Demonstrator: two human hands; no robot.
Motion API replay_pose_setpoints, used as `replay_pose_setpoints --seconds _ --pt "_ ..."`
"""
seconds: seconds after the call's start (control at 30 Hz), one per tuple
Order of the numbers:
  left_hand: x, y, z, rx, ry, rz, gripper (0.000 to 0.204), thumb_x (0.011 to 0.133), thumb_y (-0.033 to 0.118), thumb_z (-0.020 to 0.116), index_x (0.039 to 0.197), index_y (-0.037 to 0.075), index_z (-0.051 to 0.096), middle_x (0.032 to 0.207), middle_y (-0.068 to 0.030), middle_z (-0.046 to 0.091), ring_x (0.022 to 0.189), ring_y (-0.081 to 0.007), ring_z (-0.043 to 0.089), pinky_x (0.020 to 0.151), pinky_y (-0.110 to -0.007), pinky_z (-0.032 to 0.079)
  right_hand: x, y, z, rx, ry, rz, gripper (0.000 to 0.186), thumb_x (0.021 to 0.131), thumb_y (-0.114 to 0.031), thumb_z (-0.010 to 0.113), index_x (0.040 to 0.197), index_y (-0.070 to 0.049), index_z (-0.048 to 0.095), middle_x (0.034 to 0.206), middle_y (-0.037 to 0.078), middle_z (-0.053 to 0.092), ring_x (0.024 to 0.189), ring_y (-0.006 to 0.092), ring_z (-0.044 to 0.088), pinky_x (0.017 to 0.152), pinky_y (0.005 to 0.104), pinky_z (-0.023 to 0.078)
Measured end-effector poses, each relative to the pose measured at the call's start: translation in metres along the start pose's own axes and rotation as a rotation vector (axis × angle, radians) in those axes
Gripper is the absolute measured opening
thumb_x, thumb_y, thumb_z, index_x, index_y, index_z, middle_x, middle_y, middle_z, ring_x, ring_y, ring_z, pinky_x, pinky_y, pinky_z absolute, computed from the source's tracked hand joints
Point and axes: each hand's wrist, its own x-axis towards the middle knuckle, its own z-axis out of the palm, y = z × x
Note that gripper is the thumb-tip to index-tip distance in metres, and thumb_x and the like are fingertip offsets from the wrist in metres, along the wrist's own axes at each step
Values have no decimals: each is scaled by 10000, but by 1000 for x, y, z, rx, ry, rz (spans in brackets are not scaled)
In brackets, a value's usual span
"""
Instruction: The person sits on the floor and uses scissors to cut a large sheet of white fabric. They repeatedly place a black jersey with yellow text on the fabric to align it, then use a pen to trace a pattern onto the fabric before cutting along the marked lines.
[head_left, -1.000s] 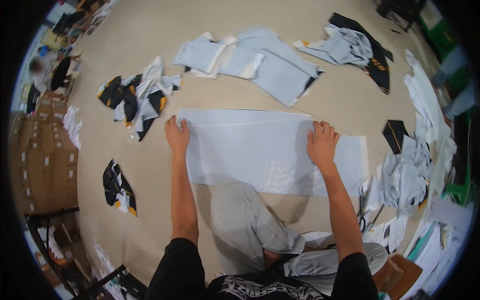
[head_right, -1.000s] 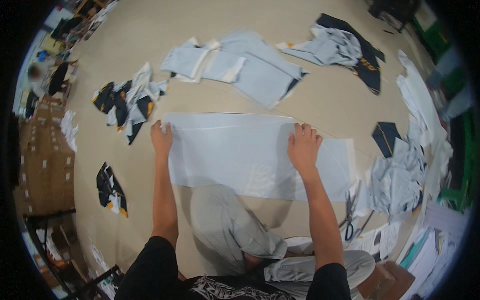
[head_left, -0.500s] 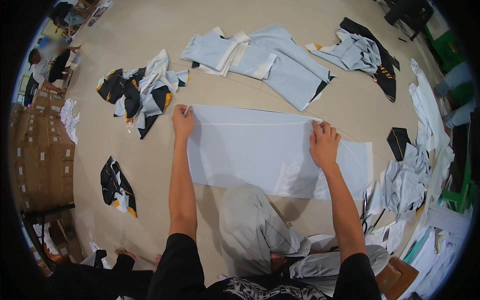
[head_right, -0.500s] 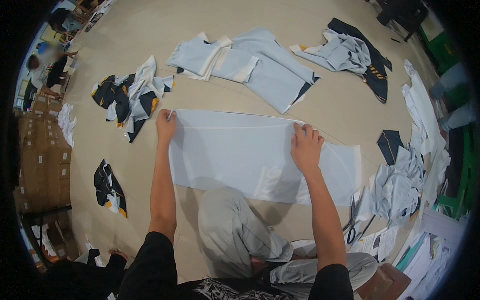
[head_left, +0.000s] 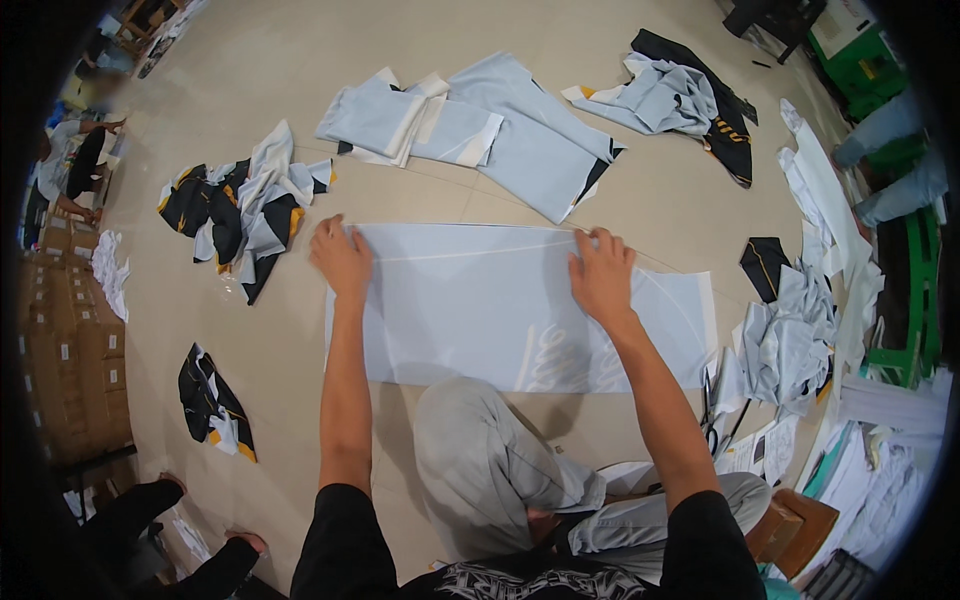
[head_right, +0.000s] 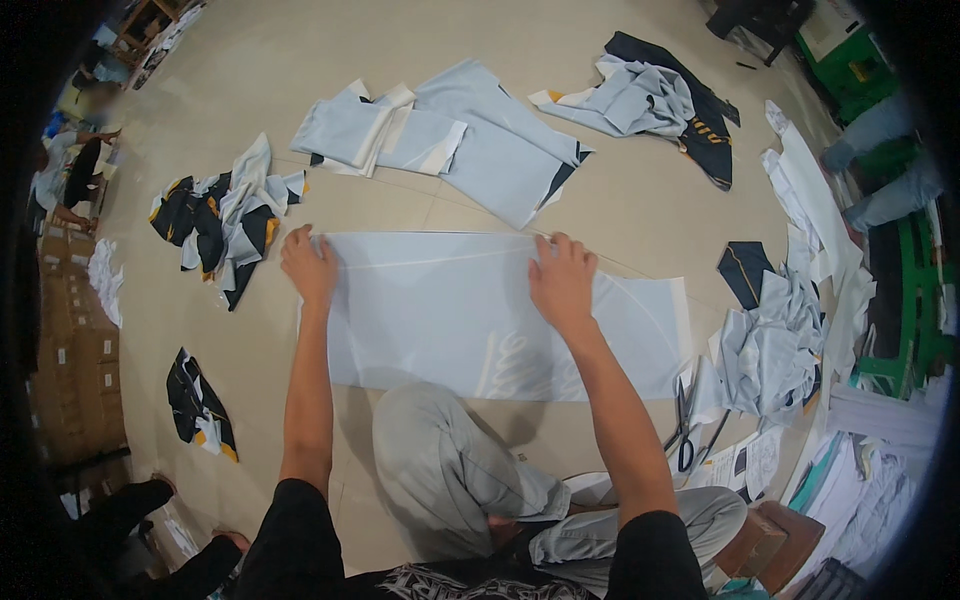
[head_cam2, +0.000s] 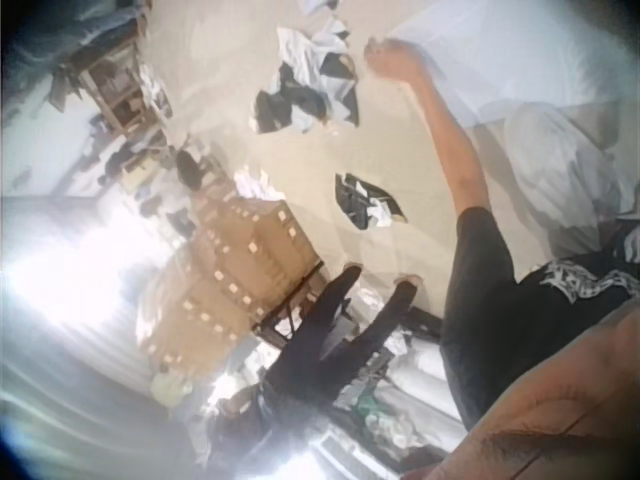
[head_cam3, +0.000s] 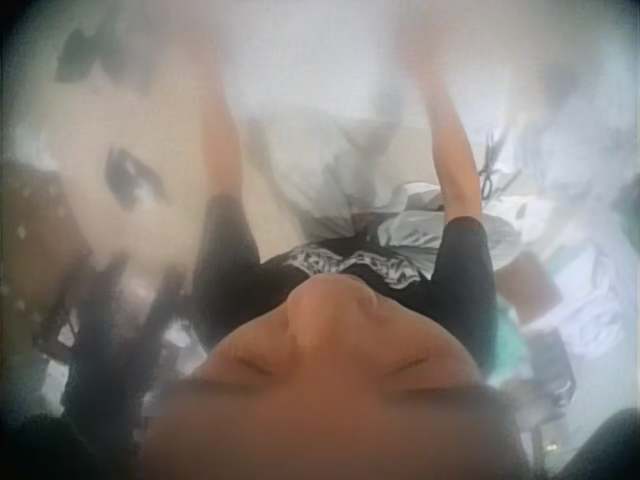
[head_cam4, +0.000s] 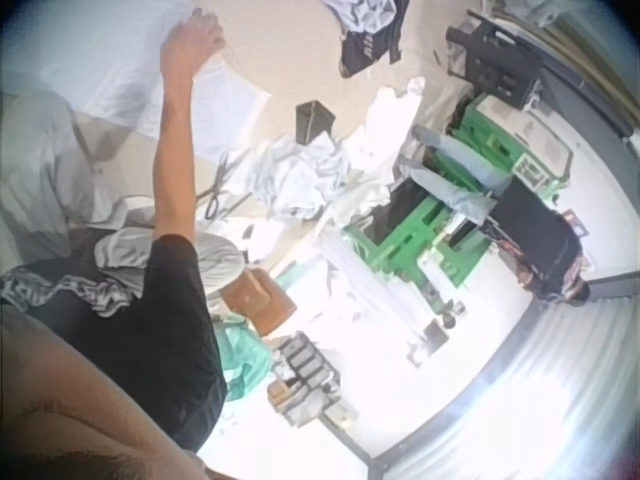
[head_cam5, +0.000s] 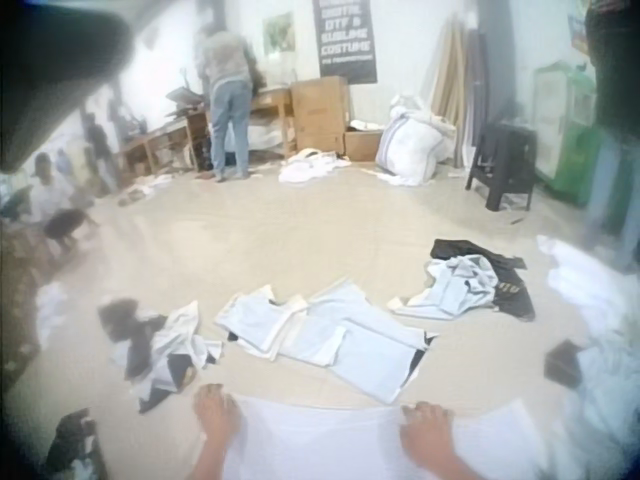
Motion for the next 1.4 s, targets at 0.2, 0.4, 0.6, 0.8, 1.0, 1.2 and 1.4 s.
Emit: replay_pose_setpoints --seconds 0.2,0.4,0.6,0.8,1.0,1.2,1.4 --pt "-9 98 7 -392 -370 430 284 934 128 683 1213 78 681 1188 -83 612 1146 -299 546 1007 -453 392 53 -42 25 148 -81 -185 225 945 -180 674 1155 -98 672 1177 48 612 1126 264 535 969 468 353" --pt "-3 110 13 -411 -513 429 149 912 104 710 1053 82 669 1097 -32 634 1088 -262 565 985 -422 376 61 -42 34 162 -176 -204 103 952 -148 659 1047 -108 657 1084 45 625 1080 261 551 962 461 343" --pt "15 111 6 -492 -657 401 166 907 96 724 1033 76 616 1010 -56 685 990 -271 635 956 -420 384 86 -39 27 363 -373 -74 142 920 -151 694 1039 -89 647 924 61 696 935 256 637 993 457 340" --pt "31 109 15 -619 -773 283 183 894 114 757 1021 49 641 988 -96 723 989 -270 685 981 -412 411 105 -27 32 566 -490 38 241 883 -212 727 1076 -112 623 964 92 758 972 303 714 899 437 464" --pt "35 111 21 -722 -777 209 149 901 110 751 934 -7 665 898 -126 742 854 -304 711 849 -421 516 112 -24 33 583 -538 101 231 882 -184 725 1062 -88 617 938 101 750 904 344 706 800 441 521" --pt "32 116 14 -527 -660 337 179 911 138 727 1047 38 668 1021 -114 714 1010 -300 653 970 -457 436 103 -32 30 474 -356 35 182 908 -162 678 1067 -90 627 1038 94 717 1000 331 656 892 467 478" --pt "-2 68 3 -346 -253 358 268 922 182 699 1156 59 655 1260 -121 613 1203 -339 543 1031 -486 368 34 -21 13 179 -33 -129 257 925 -153 658 1169 -77 630 1234 81 608 1167 287 532 1045 514 338"
